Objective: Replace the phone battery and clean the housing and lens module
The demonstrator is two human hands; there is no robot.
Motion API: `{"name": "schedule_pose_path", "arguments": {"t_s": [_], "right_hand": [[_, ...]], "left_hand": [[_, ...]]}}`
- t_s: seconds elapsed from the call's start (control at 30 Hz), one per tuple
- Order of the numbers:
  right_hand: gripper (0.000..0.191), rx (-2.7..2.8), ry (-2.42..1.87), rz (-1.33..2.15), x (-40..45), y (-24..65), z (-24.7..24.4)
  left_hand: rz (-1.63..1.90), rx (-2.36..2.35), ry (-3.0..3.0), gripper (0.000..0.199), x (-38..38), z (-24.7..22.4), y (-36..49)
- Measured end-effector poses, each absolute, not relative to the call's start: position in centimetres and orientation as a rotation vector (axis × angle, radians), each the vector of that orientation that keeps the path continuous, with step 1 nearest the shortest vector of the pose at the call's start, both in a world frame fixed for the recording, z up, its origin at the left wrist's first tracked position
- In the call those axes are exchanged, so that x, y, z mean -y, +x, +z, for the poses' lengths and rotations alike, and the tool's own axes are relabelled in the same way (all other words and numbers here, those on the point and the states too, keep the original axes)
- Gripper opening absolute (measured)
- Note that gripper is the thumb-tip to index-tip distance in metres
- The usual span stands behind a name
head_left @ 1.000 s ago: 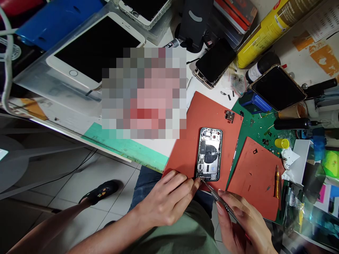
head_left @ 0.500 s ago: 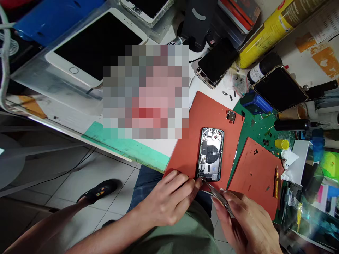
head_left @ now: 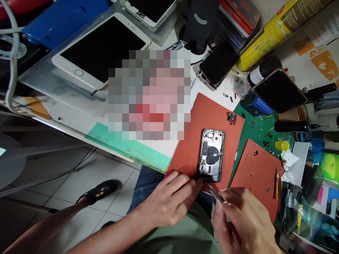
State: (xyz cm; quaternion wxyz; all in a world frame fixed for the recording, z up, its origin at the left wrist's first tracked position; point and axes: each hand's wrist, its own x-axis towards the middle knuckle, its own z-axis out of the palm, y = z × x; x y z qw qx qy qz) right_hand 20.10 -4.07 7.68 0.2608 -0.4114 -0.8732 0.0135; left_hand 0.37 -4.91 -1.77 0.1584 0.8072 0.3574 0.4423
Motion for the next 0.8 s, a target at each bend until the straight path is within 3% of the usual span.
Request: {"name": "schedule_pose_path", "arguments": {"t_s": [0.8], "right_hand": [[0.017,2.395,-1.061,0.097,4.11,20.30,6.93]], "left_hand": [[1.251,-1.024,2.330,0.019,4.92,-1.87,0.33]]}}
